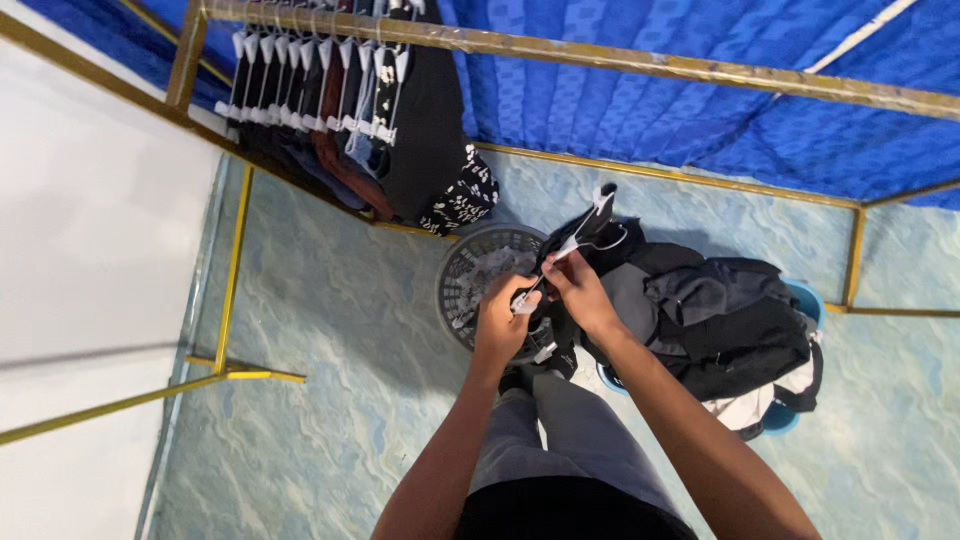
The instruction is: The person picks up dark garments from a pile, places them on white plastic hangers, and hangs them on a gold metal clothing rack. The person repeats this process for several items.
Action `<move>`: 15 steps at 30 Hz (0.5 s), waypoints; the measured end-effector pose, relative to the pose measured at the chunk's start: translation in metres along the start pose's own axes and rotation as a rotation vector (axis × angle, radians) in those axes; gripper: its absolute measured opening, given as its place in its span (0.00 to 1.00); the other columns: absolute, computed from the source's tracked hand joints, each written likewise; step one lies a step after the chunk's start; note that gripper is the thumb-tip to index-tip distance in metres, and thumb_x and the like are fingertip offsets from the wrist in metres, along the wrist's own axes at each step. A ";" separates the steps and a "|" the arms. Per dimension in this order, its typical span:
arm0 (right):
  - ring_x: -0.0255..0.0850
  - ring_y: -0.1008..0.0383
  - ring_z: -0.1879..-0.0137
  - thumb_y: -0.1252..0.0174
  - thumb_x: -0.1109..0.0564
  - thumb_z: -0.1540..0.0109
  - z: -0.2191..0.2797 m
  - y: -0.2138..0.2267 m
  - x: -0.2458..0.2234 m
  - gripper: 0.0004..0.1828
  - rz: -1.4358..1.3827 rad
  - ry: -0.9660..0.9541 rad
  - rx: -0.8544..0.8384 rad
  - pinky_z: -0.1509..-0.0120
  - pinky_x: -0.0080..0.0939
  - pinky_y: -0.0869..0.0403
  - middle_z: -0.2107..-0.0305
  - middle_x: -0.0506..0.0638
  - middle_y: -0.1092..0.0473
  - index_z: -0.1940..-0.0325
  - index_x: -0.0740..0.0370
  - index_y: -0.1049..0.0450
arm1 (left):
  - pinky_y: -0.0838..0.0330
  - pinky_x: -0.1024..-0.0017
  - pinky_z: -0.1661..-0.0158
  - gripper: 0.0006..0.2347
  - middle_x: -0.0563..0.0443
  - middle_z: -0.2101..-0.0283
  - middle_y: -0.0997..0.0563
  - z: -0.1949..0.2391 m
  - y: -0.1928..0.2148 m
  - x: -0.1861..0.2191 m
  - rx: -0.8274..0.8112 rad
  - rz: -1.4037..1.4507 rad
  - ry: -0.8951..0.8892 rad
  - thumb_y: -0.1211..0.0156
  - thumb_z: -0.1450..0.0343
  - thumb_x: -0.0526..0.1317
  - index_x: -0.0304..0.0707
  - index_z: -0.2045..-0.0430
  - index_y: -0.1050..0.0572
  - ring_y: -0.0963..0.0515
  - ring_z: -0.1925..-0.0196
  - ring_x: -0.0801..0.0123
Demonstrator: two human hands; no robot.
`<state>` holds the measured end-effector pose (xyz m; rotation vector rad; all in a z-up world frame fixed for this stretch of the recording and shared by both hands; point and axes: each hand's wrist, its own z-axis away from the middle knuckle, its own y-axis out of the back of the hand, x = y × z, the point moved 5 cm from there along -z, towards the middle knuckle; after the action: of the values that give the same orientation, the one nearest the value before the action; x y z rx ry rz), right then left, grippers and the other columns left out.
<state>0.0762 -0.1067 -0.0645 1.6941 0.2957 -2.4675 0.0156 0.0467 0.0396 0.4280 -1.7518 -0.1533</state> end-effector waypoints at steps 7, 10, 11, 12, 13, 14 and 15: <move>0.33 0.29 0.64 0.45 0.61 0.33 -0.033 0.001 -0.013 0.11 0.117 0.119 -0.099 0.59 0.35 0.28 0.70 0.46 0.30 0.47 0.65 0.30 | 0.29 0.58 0.46 0.15 0.37 0.51 0.26 -0.005 -0.010 -0.006 -0.074 -0.045 0.084 0.32 0.34 0.33 0.34 0.55 0.28 0.24 0.46 0.46; 0.32 0.27 0.64 0.47 0.62 0.34 -0.046 -0.002 -0.039 0.14 0.170 0.250 -0.244 0.57 0.35 0.27 0.68 0.46 0.28 0.44 0.65 0.32 | 0.30 0.58 0.43 0.20 0.37 0.47 0.26 -0.020 -0.015 -0.005 -0.050 -0.002 0.035 0.31 0.36 0.30 0.35 0.51 0.30 0.24 0.42 0.44; 0.32 0.27 0.64 0.46 0.62 0.34 -0.050 -0.003 -0.046 0.15 0.213 0.250 -0.250 0.58 0.36 0.26 0.69 0.48 0.29 0.42 0.66 0.32 | 0.31 0.57 0.42 0.22 0.38 0.45 0.25 -0.023 -0.017 -0.003 -0.026 -0.001 0.006 0.31 0.36 0.29 0.35 0.49 0.31 0.25 0.40 0.43; 0.33 0.27 0.65 0.46 0.62 0.34 -0.055 -0.005 -0.052 0.16 0.257 0.248 -0.253 0.59 0.36 0.26 0.71 0.49 0.30 0.41 0.66 0.32 | 0.30 0.58 0.42 0.23 0.38 0.45 0.25 -0.025 -0.019 -0.006 -0.012 -0.015 0.043 0.31 0.36 0.30 0.35 0.47 0.32 0.24 0.41 0.44; 0.33 0.27 0.65 0.45 0.62 0.34 -0.059 -0.005 -0.059 0.18 0.300 0.247 -0.257 0.59 0.37 0.26 0.72 0.51 0.30 0.40 0.66 0.32 | 0.29 0.59 0.43 0.25 0.38 0.46 0.25 -0.028 -0.021 -0.008 0.001 -0.029 0.081 0.30 0.37 0.30 0.35 0.45 0.33 0.23 0.42 0.45; 0.34 0.26 0.66 0.45 0.62 0.35 -0.065 -0.007 -0.066 0.19 0.357 0.238 -0.253 0.60 0.38 0.26 0.72 0.52 0.29 0.40 0.66 0.32 | 0.29 0.60 0.44 0.27 0.38 0.46 0.25 -0.030 -0.022 -0.010 0.014 -0.048 0.120 0.29 0.37 0.30 0.35 0.43 0.34 0.23 0.43 0.47; 0.36 0.24 0.67 0.44 0.61 0.36 -0.071 -0.008 -0.072 0.20 0.415 0.229 -0.250 0.61 0.38 0.26 0.72 0.52 0.27 0.40 0.66 0.33 | 0.29 0.60 0.44 0.29 0.38 0.45 0.25 -0.033 -0.022 -0.012 0.030 -0.008 0.130 0.29 0.38 0.30 0.34 0.42 0.35 0.23 0.42 0.47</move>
<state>0.1645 -0.0820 -0.0218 1.7238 0.2352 -1.8664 0.0539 0.0353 0.0289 0.4574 -1.6266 -0.1024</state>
